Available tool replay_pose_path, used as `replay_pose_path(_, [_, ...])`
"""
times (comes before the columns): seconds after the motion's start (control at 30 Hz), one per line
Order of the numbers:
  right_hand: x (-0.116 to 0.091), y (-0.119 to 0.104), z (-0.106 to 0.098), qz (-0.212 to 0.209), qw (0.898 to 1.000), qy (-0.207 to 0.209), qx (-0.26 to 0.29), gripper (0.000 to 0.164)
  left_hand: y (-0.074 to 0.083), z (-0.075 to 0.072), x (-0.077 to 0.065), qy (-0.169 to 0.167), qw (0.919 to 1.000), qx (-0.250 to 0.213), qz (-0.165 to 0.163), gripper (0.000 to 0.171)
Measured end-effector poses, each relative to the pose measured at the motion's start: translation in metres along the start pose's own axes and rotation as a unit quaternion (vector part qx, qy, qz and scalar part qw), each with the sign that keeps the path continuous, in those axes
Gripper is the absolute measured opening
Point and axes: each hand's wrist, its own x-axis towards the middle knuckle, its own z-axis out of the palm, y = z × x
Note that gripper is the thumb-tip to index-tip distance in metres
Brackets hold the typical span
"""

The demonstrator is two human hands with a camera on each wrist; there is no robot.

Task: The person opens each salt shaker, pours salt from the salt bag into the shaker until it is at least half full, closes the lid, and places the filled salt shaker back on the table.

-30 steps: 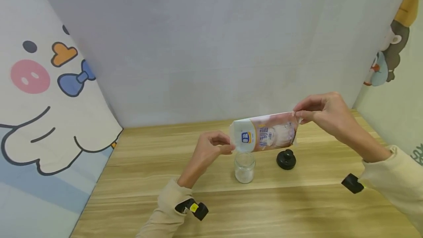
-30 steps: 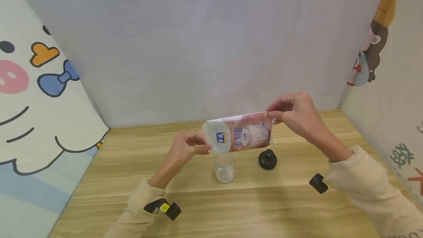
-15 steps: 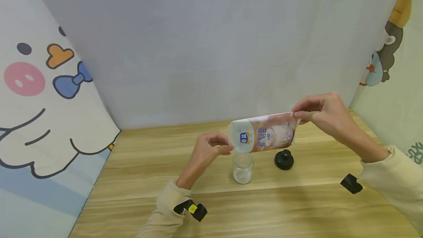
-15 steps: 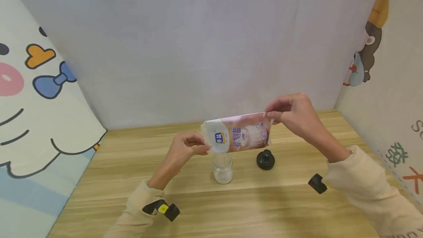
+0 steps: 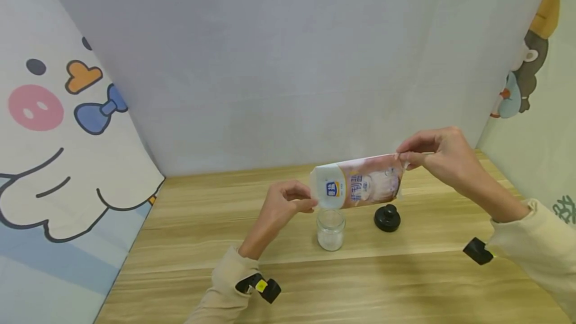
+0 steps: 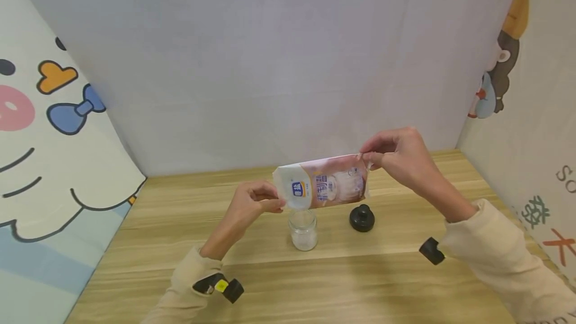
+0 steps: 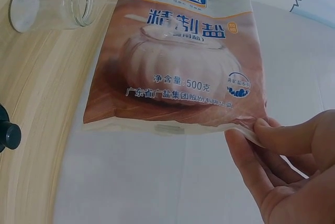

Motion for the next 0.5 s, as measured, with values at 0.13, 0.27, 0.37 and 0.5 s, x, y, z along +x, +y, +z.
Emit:
replay_pose_path(0.13, [0.0003, -0.0009, 0.0004, 0.0, 1.0, 0.001, 0.0, 0.008, 0.0, -0.0003, -0.0007, -0.001, 1.0, 0.001, -0.005, 0.011])
replay_pose_path(0.27, [0.0001, -0.0011, 0.0, 0.0, 1.0, 0.002, -0.001, 0.007, 0.0004, -0.0001, -0.0007, -0.003, 1.0, 0.0, -0.007, 0.012])
replay_pose_path(0.37, [0.0004, -0.0007, -0.0002, -0.007, 1.0, 0.002, -0.002, 0.007, 0.0002, -0.0002, -0.0008, -0.003, 1.0, 0.001, -0.008, 0.012])
replay_pose_path(0.5, [0.0008, -0.0003, -0.0002, -0.013, 1.0, 0.001, -0.004, 0.008, 0.0006, -0.0003, -0.0018, -0.002, 0.9999, 0.005, -0.01, 0.011])
